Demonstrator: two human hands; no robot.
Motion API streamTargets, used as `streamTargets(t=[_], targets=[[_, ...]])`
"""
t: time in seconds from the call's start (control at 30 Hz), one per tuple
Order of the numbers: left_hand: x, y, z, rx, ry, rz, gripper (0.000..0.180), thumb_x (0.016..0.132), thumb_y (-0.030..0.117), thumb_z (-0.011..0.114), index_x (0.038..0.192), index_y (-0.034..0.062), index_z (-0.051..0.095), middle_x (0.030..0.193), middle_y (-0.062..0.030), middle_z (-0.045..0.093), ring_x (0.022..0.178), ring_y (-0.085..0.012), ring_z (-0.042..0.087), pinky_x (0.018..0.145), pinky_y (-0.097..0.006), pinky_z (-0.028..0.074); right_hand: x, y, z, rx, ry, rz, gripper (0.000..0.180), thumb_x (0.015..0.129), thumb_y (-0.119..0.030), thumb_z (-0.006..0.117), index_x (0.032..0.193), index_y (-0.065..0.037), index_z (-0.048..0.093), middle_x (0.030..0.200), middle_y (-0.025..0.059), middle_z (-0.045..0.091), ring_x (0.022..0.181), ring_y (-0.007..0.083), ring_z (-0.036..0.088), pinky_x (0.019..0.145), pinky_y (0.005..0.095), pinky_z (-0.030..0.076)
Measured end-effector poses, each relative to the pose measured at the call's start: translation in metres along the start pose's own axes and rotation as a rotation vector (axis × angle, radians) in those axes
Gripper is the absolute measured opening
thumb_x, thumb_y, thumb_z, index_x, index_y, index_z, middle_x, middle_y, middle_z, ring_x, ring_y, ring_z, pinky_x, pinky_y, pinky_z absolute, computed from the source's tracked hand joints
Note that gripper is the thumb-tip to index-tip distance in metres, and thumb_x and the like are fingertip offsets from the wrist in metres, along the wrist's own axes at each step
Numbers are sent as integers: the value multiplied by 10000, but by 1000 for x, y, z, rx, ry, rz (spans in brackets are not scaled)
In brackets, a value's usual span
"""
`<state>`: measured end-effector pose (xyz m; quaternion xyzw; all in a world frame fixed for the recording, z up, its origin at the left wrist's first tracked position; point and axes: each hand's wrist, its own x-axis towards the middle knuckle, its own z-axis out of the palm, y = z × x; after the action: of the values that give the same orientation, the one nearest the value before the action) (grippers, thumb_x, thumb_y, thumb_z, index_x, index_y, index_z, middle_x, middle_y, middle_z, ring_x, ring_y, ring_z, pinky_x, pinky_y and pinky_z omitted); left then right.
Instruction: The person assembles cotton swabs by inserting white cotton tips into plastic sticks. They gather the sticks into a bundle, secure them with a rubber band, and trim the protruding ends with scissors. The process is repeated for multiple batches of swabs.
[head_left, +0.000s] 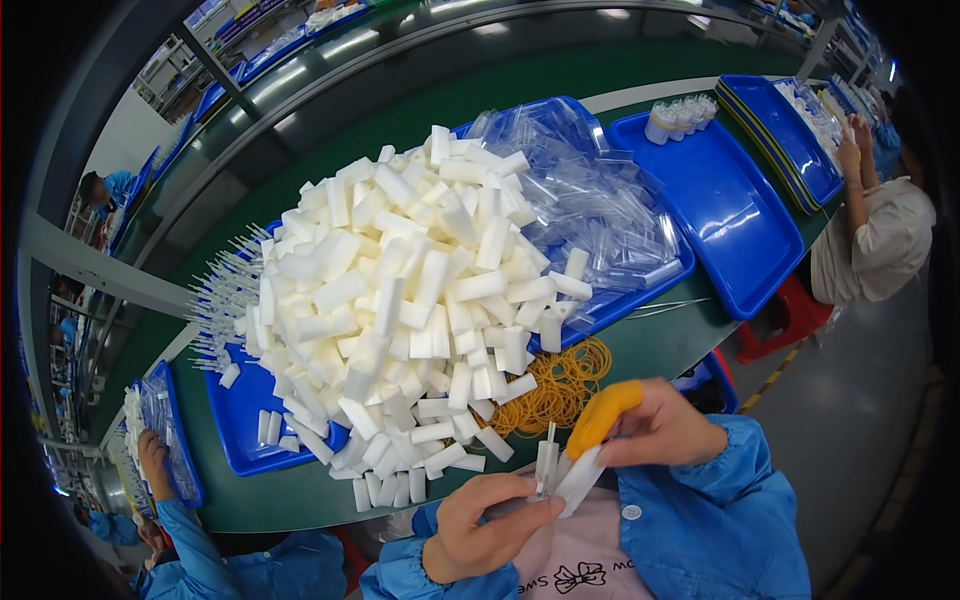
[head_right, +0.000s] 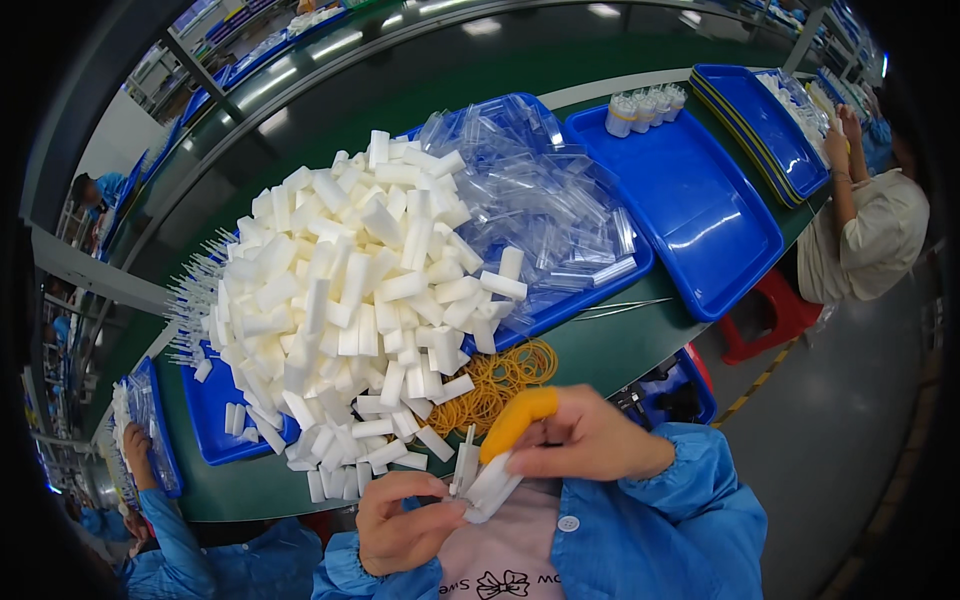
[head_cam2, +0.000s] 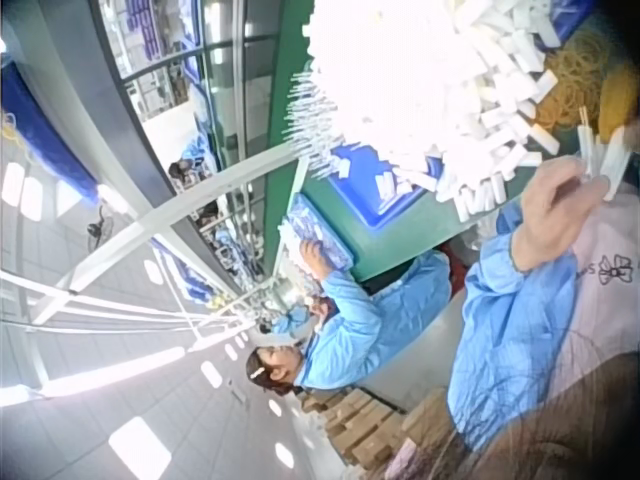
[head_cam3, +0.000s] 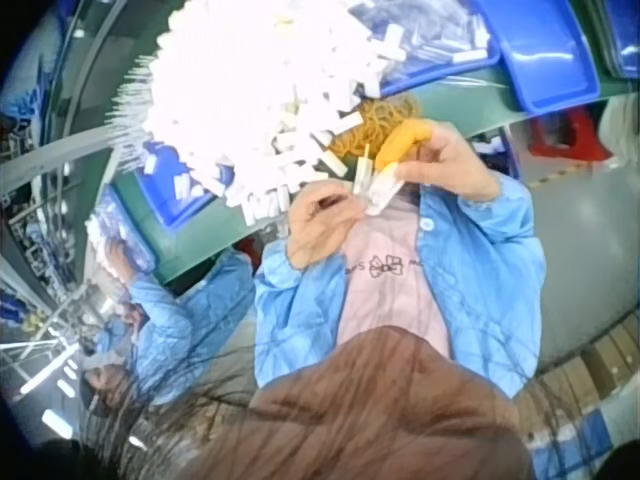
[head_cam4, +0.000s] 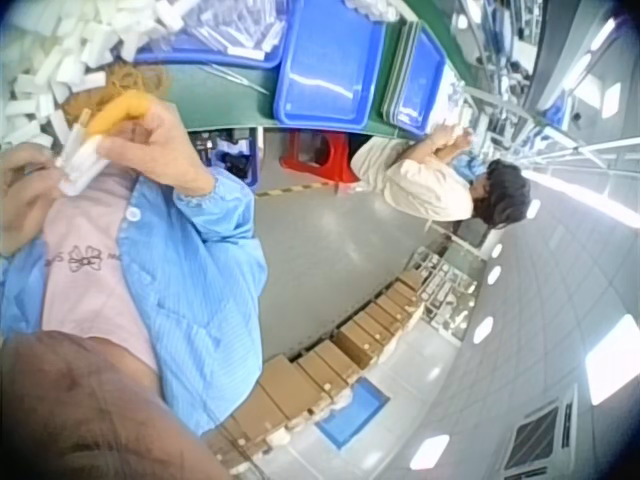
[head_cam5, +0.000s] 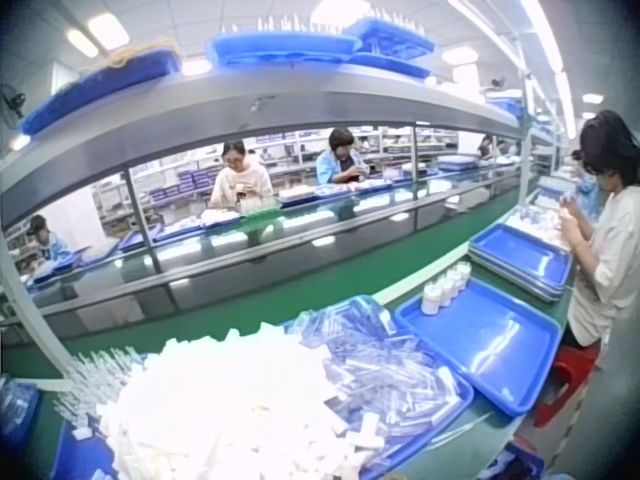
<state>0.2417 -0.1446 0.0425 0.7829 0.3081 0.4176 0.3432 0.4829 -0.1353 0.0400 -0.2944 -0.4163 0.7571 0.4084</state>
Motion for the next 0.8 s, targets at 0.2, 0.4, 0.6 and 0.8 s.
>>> streamTargets(t=[0.2, 0.4, 0.6, 0.8], targets=[[3, 3, -1, 76, 32, -112, 274, 660, 43, 776, 921, 66, 695, 919, -91, 633, 728, -190, 620, 599, -258, 501, 1, 4, 8, -83, -36, -51, 230, 843, -17, 643, 1066, 4, 591, 1049, 82, 627, 964, 130, 596, 834, 270, 475], [-1, -4, -2, -184, -36, -298, 269, 660, 63, 799, 897, 10, 684, 863, -107, 641, 717, -182, 616, 610, -260, 490, 25, -28, -14, -856, 266, -390, 280, 734, -117, 742, 987, -31, 659, 932, 97, 646, 879, 213, 618, 784, 315, 475], [2, -4, -3, -186, -40, -299, 236, 689, 5, 755, 917, 4, 692, 878, -107, 626, 748, -165, 595, 642, -255, 471, 62, -21, -30, -1469, 588, -623, 271, 709, -213, 752, 926, -70, 673, 751, 81, 585, 683, 244, 542, 631, 346, 415], [-1, -1, -3, -215, 33, -333, 205, 714, -59, 687, 905, 16, 701, 901, -102, 596, 763, -172, 574, 656, -261, 459, 64, -12, -37, -1504, 592, -598, 171, 754, -190, 706, 870, -71, 665, 685, 65, 573, 629, 206, 525, 612, 331, 393]])
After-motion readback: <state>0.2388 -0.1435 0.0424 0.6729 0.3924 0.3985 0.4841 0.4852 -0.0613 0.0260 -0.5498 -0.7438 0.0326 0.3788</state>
